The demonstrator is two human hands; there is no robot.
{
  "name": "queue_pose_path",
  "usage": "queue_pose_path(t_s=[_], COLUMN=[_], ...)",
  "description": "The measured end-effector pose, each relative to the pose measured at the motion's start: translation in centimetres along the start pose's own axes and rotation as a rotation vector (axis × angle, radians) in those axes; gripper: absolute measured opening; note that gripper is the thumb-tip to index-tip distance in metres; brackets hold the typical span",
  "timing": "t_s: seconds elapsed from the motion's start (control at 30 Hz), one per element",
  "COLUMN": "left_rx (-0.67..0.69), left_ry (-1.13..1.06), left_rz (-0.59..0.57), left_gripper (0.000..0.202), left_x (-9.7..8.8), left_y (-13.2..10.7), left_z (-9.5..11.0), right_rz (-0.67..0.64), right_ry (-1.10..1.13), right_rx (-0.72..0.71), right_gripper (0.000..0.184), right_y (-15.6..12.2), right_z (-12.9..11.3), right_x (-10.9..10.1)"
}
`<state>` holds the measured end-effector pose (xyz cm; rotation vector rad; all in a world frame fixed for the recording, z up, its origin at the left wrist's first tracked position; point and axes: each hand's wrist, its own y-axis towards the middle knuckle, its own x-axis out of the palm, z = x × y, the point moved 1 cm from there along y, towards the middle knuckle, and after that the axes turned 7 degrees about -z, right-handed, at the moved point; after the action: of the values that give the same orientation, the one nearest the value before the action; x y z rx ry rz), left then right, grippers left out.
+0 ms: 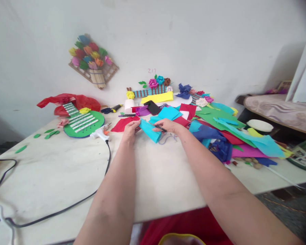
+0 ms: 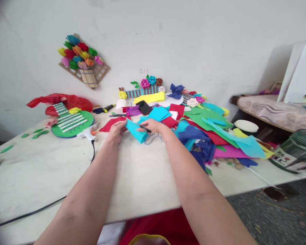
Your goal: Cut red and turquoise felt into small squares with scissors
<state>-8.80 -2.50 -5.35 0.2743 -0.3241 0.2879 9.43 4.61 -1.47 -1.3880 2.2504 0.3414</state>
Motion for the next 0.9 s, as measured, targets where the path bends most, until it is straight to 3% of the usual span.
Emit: queue_pose_path(t_s=[0.9], left_rx=[0.030], left_ry=[-0.025], left_rz=[-0.005], left_gripper=[0.026], left_x=[-0.43], left_y=[0.45], left_z=[-0.40], right_rz=[0.038], right_ry=[-0.004], right_rx=[-0.016], right_gripper=[0.046], right_y=[-0.16], right_z=[-0.35], right_x=[0.31])
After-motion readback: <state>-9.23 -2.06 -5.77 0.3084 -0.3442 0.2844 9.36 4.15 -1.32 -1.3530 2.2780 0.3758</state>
